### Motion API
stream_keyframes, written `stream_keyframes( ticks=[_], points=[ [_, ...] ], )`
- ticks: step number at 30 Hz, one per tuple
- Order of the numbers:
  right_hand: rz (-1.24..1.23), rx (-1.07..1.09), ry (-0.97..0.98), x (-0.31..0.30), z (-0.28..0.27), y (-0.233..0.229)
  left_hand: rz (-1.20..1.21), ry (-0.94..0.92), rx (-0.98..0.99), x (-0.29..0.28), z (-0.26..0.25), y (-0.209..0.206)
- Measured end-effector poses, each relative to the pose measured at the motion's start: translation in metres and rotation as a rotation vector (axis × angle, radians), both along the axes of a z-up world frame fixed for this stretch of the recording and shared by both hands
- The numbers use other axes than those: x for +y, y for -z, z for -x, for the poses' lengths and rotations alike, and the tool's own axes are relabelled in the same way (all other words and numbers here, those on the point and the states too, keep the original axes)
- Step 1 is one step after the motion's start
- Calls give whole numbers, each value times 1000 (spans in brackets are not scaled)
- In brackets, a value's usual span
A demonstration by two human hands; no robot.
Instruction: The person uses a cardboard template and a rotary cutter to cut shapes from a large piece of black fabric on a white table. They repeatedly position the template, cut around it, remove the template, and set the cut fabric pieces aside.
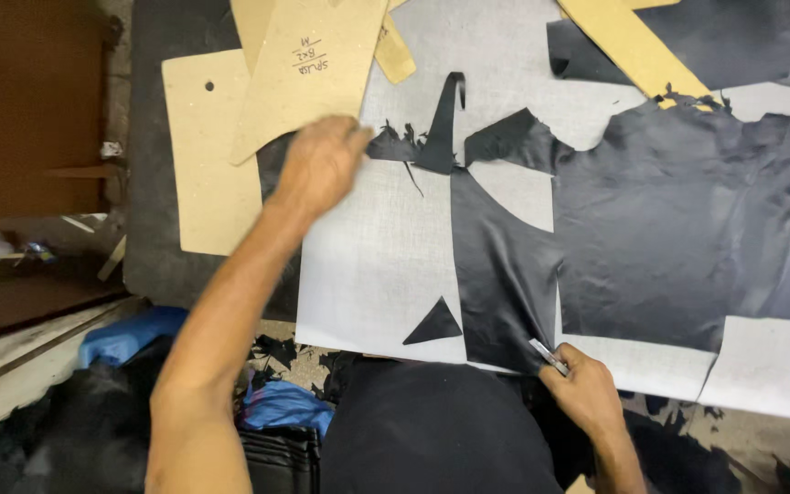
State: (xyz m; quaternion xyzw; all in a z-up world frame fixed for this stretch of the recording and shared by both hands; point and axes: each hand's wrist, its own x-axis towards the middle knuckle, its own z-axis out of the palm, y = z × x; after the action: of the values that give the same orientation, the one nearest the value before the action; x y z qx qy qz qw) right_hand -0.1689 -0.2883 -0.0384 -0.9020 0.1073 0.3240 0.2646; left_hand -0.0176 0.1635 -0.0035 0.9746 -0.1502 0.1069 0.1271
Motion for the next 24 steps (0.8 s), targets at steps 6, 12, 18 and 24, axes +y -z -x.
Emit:
stream_keyframes(
  ticks=[6,12,18,24],
  points=[
    [-814,-100,321,28,-28,10,320,115,-6,-71,8,46],
    [-687,-184,241,30,-74,-35,455,141,-8,-104,-27,57],
    [200,-208,12,73,-84,-66,574,35,90,-110,-40,78],
    [-27,-576,-84,148,-136,-26,501,12,2,-110,-44,64]
  ],
)
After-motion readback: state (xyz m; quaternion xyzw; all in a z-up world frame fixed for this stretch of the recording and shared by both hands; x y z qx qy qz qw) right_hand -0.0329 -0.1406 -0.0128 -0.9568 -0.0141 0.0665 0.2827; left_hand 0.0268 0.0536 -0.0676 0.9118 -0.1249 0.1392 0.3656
